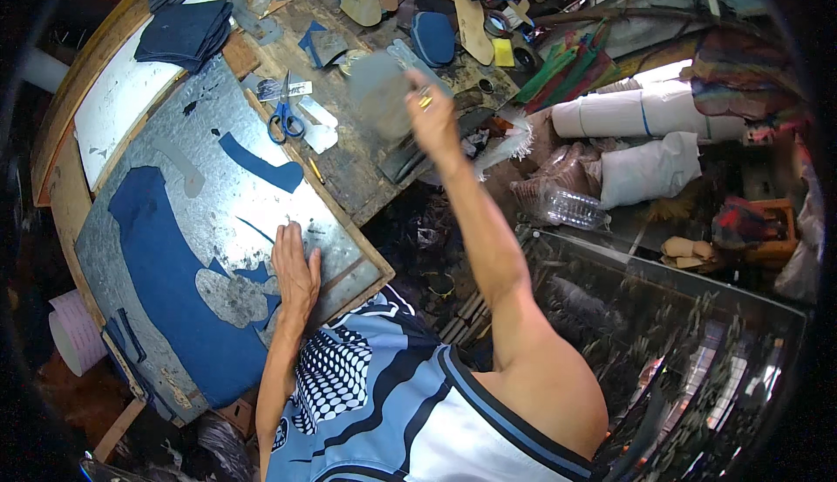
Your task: Cutting shoe upper components from a piece of blue leather using a hand knife and templates.
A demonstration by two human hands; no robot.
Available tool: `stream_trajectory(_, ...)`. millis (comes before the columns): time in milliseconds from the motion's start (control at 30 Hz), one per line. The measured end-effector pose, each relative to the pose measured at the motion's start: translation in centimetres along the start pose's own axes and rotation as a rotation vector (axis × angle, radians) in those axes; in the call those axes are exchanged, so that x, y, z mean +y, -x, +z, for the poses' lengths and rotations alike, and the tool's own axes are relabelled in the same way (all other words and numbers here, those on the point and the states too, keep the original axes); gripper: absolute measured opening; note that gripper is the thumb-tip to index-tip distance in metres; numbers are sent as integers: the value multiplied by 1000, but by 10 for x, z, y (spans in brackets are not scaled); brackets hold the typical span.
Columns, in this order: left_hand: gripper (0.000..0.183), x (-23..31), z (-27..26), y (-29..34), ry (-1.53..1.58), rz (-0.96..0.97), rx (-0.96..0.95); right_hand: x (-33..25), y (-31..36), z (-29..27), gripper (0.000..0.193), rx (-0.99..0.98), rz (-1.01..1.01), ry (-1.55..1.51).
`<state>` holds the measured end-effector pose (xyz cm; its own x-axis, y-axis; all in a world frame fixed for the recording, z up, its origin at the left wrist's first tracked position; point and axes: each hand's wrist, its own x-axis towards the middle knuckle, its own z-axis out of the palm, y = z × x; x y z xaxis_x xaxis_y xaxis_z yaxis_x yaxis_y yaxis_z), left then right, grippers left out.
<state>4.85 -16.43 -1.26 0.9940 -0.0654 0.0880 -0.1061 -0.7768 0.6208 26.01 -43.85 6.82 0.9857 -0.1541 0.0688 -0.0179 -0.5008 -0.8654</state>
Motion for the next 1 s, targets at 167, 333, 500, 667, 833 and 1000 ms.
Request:
stream_trajectory(167, 52, 4, 1, -1, -96, -6, -115, 61, -132, -63, 43, 46, 75, -226)
stream_trajectory(333, 53, 7, -3, -1, -124, -26, -141, 88, -193, -80, 48, 21, 141, -500)
stream_trajectory(500, 55, 9, -3, -6, -131, -25, -164, 156, -223, -82, 51, 82, 394, -211)
stream_trajectory(667, 56, 7, -6, -2, -151, -51, -166, 152, -197, -35, 44, 353, 149, 375)
stream_trajectory(833, 57, 6, -3, -2, -142, -37, -163, 128, -192, -2, 38, 205, -62, 299)
stream_trajectory(1000, 55, 10, -5, -5, -133, -46, -168, 91, -231, 54, 34, 68, 18, 458)
